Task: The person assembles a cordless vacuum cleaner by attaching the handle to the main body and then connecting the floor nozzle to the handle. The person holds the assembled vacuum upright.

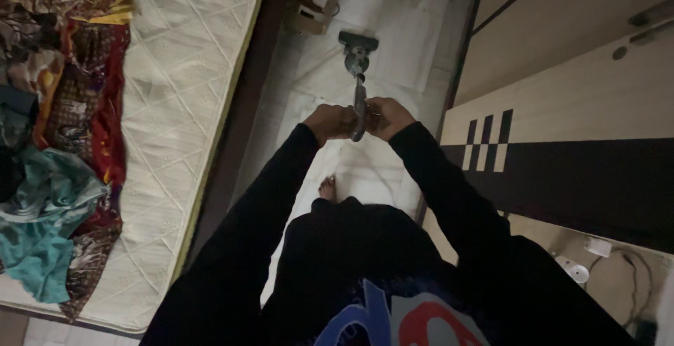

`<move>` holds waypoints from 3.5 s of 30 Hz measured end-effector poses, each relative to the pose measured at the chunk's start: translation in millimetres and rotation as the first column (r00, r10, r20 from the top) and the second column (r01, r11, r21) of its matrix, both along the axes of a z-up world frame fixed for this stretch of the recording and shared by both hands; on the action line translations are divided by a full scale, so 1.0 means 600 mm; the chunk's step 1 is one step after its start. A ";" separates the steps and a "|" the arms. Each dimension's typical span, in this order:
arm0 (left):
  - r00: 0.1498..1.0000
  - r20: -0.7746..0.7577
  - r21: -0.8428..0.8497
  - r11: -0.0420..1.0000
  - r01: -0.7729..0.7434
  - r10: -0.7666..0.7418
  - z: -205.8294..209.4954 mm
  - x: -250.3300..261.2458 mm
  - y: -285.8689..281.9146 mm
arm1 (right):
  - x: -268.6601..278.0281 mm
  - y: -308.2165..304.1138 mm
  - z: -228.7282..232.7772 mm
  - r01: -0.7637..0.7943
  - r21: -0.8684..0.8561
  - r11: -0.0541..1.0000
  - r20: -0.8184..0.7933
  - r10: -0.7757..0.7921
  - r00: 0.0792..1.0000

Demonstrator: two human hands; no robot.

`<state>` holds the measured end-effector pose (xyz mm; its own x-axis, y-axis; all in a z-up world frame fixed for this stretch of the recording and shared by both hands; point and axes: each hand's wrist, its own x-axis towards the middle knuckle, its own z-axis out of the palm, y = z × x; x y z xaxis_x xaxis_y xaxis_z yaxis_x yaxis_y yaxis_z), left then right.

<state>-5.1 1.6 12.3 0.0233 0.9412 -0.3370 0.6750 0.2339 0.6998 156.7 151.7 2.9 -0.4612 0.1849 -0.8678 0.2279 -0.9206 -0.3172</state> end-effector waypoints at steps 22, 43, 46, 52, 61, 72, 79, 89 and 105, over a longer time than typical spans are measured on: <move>1.000 0.021 -0.282 0.959 0.025 -0.020 0.076 0.079 -0.012 | 0.065 -0.021 0.100 -0.214 0.056 0.975 -0.069 0.218 0.974; -0.098 0.765 -0.641 0.767 -0.017 0.637 0.036 0.213 0.007 | 0.224 0.026 0.104 -0.233 0.040 0.972 -0.055 0.235 0.971; -0.101 0.746 -0.663 0.748 -0.019 0.659 0.041 0.237 0.034 | 0.244 0.042 0.116 -0.203 0.045 0.978 -0.052 0.205 0.977; 0.784 0.612 0.064 0.994 0.084 -0.105 0.140 0.242 0.069 | 0.288 0.090 0.126 -0.205 0.153 0.967 0.017 0.205 0.979; -0.170 0.859 -0.478 0.875 0.074 0.483 0.031 0.334 0.163 | 0.332 0.182 0.159 -0.863 0.458 -0.212 0.759 0.598 0.256; -0.125 0.840 -0.499 0.843 0.200 0.527 0.057 0.402 0.239 | 0.403 0.256 0.168 -0.917 0.398 -0.013 0.652 0.707 0.273; -0.396 0.749 -0.561 0.827 0.051 0.532 0.103 0.409 0.255 | 0.355 0.294 0.254 -0.945 0.301 -0.124 0.676 0.727 0.120; -0.253 0.782 -0.598 0.801 -0.042 0.570 0.116 0.385 0.285 | 0.322 0.368 0.206 -0.705 0.094 0.703 0.263 0.666 0.698; -0.288 0.821 -0.538 0.836 -0.103 0.493 0.080 0.347 0.260 | 0.233 0.353 0.194 -0.817 0.281 0.504 0.259 0.780 0.570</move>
<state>202.9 157.6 60.3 0.2172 0.8794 -0.4236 -0.8847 0.3607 0.2953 296.7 363.5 119.0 -0.4910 0.0561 -0.8693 0.8537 -0.1680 -0.4930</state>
